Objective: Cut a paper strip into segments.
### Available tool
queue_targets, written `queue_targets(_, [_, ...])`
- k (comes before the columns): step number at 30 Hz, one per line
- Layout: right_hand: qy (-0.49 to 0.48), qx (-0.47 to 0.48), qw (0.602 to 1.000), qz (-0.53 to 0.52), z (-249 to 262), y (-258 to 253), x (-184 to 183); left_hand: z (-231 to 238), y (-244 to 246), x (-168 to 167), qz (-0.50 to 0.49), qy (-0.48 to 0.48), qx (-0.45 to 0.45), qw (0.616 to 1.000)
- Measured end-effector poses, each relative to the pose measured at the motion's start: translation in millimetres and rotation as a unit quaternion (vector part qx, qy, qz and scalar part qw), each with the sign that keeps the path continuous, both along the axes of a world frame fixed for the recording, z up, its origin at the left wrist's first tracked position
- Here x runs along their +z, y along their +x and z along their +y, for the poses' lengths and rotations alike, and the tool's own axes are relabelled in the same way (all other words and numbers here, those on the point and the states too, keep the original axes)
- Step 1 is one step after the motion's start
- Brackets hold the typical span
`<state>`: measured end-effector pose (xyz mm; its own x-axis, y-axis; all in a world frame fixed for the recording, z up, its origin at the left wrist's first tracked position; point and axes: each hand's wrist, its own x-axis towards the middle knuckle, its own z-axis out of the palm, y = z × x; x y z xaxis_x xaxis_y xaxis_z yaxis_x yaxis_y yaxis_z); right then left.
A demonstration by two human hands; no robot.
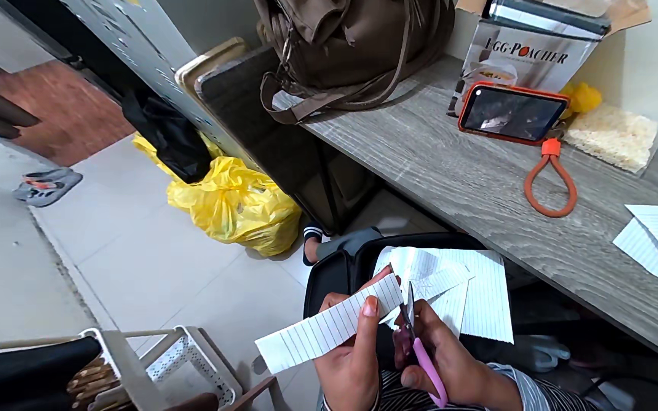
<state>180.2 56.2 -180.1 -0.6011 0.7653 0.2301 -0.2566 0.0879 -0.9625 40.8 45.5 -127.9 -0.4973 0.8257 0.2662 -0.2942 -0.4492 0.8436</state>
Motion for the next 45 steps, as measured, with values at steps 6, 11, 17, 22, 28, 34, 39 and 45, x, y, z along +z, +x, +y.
queue_targets(6, [-0.003,-0.021,1.0,0.014,-3.2,-0.7,-0.5,-1.2,0.1,-0.7,0.005,-0.004,-0.003,1.0])
queue_targets(11, [-0.003,-0.022,0.999,0.033,-4.8,-1.7,-2.7,-1.5,0.0,-0.8,0.007,0.005,-0.006,1.0])
queue_targets(17, [0.002,-0.021,1.0,0.019,-4.3,-1.1,-2.6,-2.4,0.5,-1.0,-0.004,-0.002,0.0,1.0])
queue_targets(22, [0.018,-0.012,1.0,-0.004,-1.8,0.2,-2.7,-1.4,0.1,-2.7,-0.002,0.001,-0.008,1.0])
queue_targets(28, [0.02,-0.008,1.0,-0.003,-0.4,0.2,-2.9,-0.7,-1.1,-2.5,0.002,-0.001,-0.005,1.0])
queue_targets(34, [0.022,-0.008,1.0,-0.003,-0.2,0.5,-2.7,-0.9,-1.2,-2.3,0.002,0.0,-0.007,1.0])
queue_targets(39, [0.02,-0.003,1.0,-0.003,0.4,0.4,-2.8,0.0,-2.3,-2.7,0.003,0.005,-0.01,1.0])
queue_targets(45, [0.017,0.001,1.0,-0.002,0.5,0.7,-1.9,0.6,-2.0,-2.2,0.003,0.005,-0.01,1.0])
